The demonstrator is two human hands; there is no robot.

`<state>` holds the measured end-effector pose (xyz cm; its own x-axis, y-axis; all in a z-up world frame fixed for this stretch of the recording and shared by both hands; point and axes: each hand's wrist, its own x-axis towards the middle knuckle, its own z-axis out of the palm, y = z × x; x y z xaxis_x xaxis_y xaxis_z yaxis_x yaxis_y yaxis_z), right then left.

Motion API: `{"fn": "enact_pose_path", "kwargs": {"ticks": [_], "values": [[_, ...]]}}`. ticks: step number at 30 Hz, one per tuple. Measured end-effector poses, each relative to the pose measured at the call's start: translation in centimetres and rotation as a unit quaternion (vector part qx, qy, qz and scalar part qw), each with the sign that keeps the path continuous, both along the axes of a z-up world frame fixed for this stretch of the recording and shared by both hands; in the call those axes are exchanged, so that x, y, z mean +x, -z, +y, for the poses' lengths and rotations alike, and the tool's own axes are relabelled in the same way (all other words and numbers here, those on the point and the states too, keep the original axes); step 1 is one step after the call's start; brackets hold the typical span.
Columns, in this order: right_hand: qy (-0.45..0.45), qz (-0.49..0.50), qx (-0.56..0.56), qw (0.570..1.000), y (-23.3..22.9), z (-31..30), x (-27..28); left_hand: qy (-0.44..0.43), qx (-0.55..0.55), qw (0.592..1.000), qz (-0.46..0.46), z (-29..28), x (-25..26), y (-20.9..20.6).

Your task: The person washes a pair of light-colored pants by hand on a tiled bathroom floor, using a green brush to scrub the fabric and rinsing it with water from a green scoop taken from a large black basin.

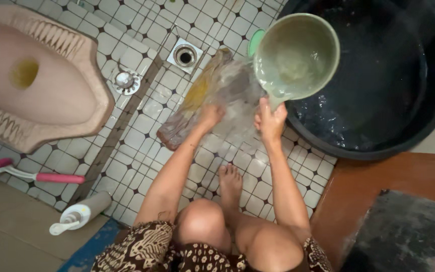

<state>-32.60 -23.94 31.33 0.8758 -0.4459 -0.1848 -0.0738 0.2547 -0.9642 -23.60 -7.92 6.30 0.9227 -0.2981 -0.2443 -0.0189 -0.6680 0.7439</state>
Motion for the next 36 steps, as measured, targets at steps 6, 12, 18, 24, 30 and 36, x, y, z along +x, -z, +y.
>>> {"fn": "enact_pose_path", "kwargs": {"ticks": [6, 12, 18, 24, 30, 36], "values": [[-0.037, 0.007, -0.122, 0.992, 0.6, 0.3, 0.0, -0.028, 0.054, 0.997, 0.049, 3.8, -1.0, 3.2], [-0.057, -0.145, -0.411, 0.898, 2.1, -0.4, 0.7, -0.039, 0.021, 0.998, 0.033, 5.3, 0.3, 1.9], [-0.118, -0.02, -0.437, 0.891, 2.9, -0.4, 1.6, -0.058, 0.07, 0.994, -0.052, 7.6, 2.2, 0.6], [-0.166, 0.006, -0.581, 0.797, 2.7, 0.9, 1.9, -0.077, -0.007, 0.997, 0.017, 8.8, 3.0, 0.3], [-0.203, -0.052, -0.632, 0.746, 2.4, 1.7, 2.2, -0.018, 0.118, 0.991, -0.066, 7.9, 3.8, 1.1], [0.001, 0.112, -0.596, 0.795, 1.6, -6.5, 4.1, 0.01, 0.135, 0.986, -0.096, 6.9, 1.3, 0.4]]}}
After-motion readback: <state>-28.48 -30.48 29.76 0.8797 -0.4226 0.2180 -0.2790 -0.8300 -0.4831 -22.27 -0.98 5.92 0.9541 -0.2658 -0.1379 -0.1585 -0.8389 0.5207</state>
